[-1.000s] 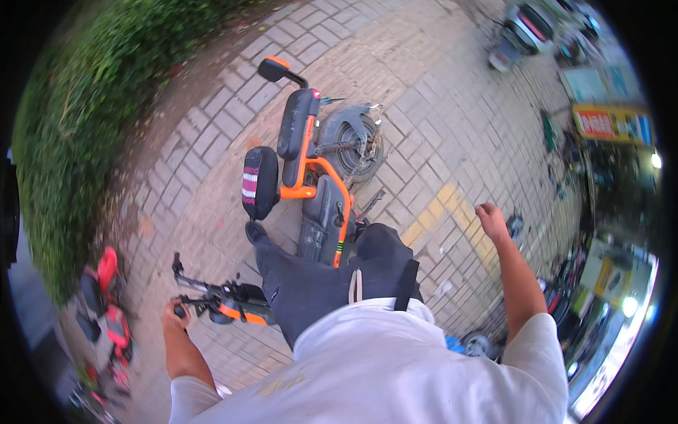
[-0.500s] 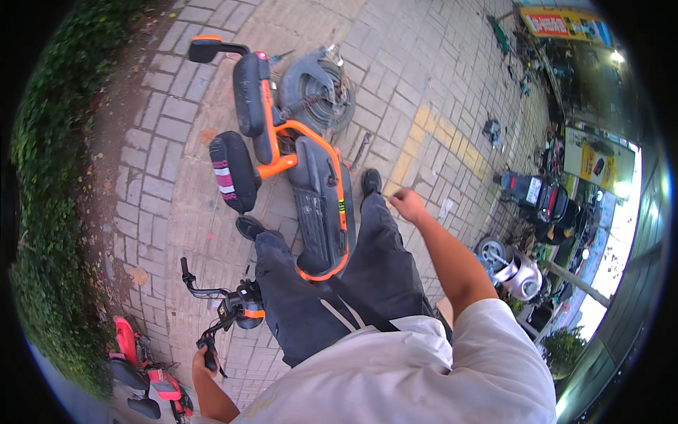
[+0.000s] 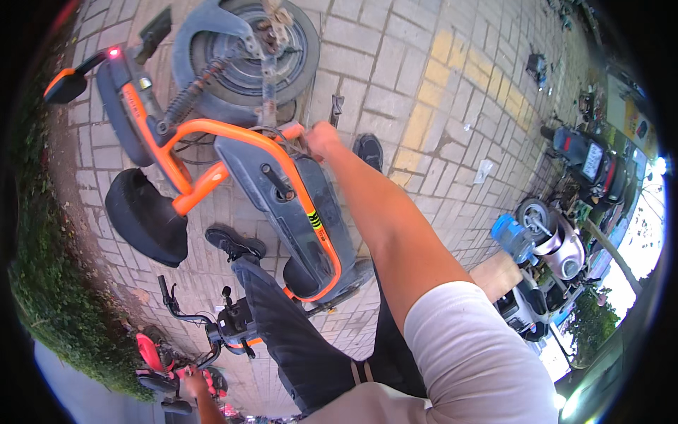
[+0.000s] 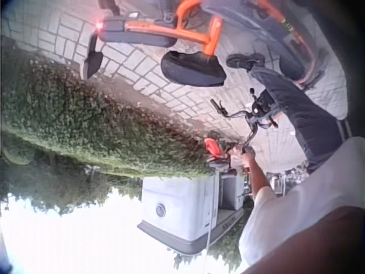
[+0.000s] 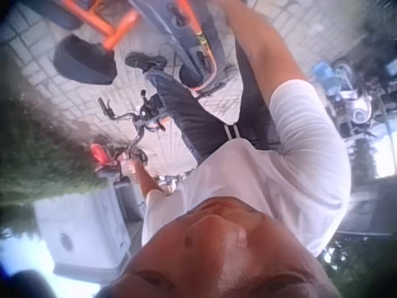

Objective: The person rides an electric scooter to a repair area, parks it, and then disassembles the rear wheel assembly by hand. They remove the wheel cover and brake components, then walk to a workbench to connect a battery charger to a power source.

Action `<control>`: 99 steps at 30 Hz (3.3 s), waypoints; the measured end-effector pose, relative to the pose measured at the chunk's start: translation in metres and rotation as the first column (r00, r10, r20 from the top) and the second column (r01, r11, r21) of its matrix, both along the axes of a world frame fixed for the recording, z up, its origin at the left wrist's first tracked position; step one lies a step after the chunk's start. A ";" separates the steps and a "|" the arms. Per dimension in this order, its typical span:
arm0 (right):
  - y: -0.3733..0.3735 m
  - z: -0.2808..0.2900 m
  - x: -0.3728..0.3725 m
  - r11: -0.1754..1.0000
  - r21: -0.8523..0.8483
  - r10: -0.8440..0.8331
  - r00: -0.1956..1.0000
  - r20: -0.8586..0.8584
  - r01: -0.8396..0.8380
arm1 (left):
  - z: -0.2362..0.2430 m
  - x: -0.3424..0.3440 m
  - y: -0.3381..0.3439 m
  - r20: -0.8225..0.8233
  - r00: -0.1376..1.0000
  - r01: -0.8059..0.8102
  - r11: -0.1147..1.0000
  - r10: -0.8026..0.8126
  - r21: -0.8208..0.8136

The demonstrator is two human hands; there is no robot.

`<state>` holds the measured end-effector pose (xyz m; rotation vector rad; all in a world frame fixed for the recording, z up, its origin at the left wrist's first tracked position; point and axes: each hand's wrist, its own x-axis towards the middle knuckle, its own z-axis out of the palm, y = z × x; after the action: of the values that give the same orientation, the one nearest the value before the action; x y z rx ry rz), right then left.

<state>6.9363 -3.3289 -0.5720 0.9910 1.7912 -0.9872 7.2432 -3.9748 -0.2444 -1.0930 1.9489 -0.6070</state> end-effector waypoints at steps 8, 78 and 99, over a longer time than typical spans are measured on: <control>-0.021 -0.040 -0.001 0.950 -0.172 -0.268 0.963 -0.011 0.262 | -0.090 -0.071 0.274 -0.289 0.951 0.193 0.516 0.111 0.835; -0.017 -0.031 0.014 0.951 0.154 0.309 0.859 -0.408 -0.269 | -0.086 -0.024 0.299 -0.573 0.819 0.500 0.522 -0.027 0.690; 0.009 -0.062 -0.107 0.859 -0.052 -0.436 0.673 -0.597 0.509 | -0.098 -0.027 0.302 -0.505 0.837 0.527 0.557 -0.211 0.641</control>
<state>6.8295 -3.3197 -0.6337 1.3780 2.1617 -1.6850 7.2161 -3.6725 -0.3425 -0.2211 2.4409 0.2916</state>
